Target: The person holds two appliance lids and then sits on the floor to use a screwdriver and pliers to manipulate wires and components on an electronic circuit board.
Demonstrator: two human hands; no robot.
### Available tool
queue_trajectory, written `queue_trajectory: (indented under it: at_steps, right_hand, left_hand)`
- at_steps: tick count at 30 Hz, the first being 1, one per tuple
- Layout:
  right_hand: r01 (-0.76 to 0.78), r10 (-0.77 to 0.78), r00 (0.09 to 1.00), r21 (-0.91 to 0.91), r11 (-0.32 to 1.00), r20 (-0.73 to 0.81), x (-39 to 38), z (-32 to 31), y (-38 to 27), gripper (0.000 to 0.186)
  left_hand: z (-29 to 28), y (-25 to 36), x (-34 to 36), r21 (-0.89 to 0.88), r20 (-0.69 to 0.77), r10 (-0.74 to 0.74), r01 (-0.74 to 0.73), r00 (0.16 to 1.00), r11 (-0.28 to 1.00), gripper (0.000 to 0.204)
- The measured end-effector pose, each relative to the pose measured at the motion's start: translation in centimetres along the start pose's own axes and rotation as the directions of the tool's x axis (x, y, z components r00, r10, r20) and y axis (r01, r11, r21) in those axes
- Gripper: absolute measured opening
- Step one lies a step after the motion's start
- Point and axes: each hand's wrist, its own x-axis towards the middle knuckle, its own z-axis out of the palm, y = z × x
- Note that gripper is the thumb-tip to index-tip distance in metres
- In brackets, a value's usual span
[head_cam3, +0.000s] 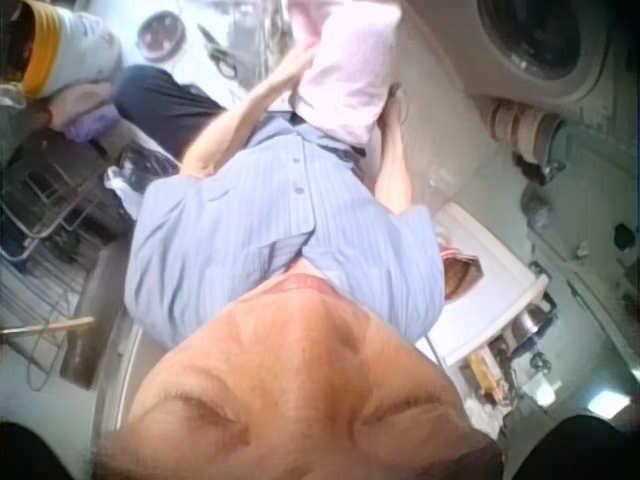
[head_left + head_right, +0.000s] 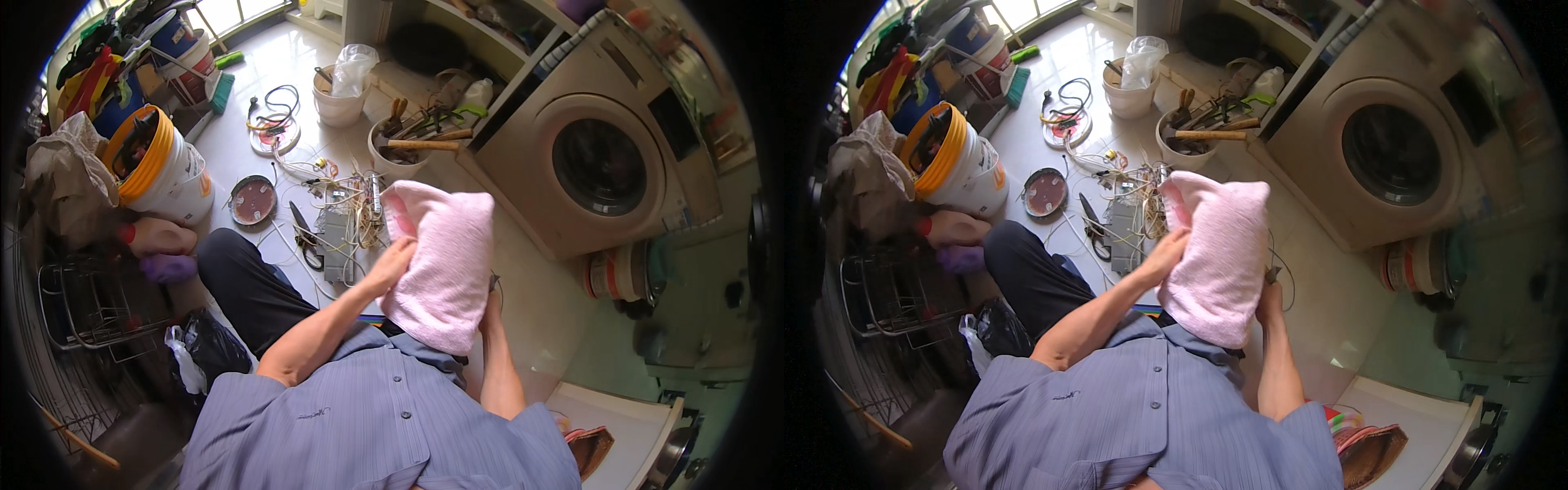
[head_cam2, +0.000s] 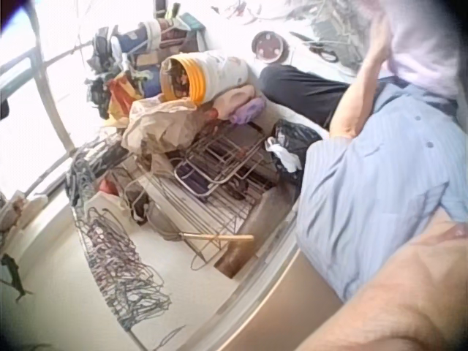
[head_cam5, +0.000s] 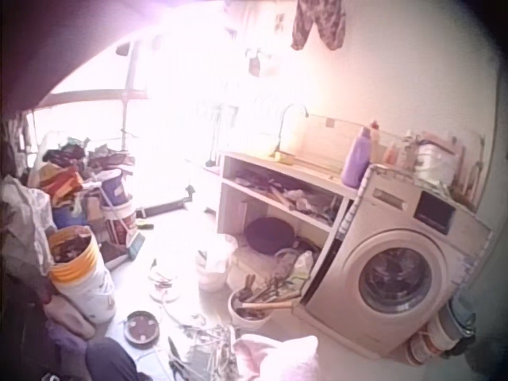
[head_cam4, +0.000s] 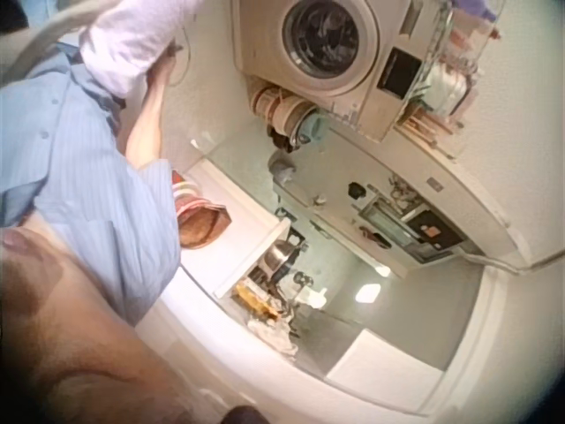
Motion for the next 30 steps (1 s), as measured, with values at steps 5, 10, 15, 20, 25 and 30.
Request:
queue_trajectory:
  at_steps: [5,10,15,20,25,30]
  right_hand:
    - [-0.061,0.055,0.998,0.221,0.973,0.035,1.1,0.8,2.2,0.031]
    - [-0.12,0.108,0.992,0.224,0.967,0.066,1.2,1.4,3.7,0.031]
    - [-0.165,0.158,0.986,0.226,0.96,0.051,0.8,1.4,5.6,0.03]
    - [-0.175,0.168,0.984,0.2,0.964,0.051,0.8,1.7,5.2,0.03]
    - [-0.161,0.154,0.987,0.181,0.97,0.052,0.4,1.9,4.7,0.03]
    - [-0.165,0.157,0.986,0.185,0.969,0.059,-0.4,1.7,5.1,0.029]
  left_hand:
    - [2.4,-1.5,-0.6,-0.283,0.235,-0.256,0.317,0.938,0.905,0.039]
    - [2.6,-4.5,5.0,-0.524,0.34,-0.33,0.469,0.881,0.711,0.039]
    - [3.6,-3.0,7.2,-0.486,0.358,-0.319,0.467,0.878,0.739,0.039]
    - [4.7,-2.6,7.2,-0.496,0.37,-0.336,0.49,0.866,0.717,0.038]
    - [4.6,-3.0,6.0,-0.507,0.402,-0.35,0.524,0.846,0.685,0.037]
    - [1.3,-2.8,3.7,-0.441,0.434,-0.392,0.57,0.812,0.693,0.037]
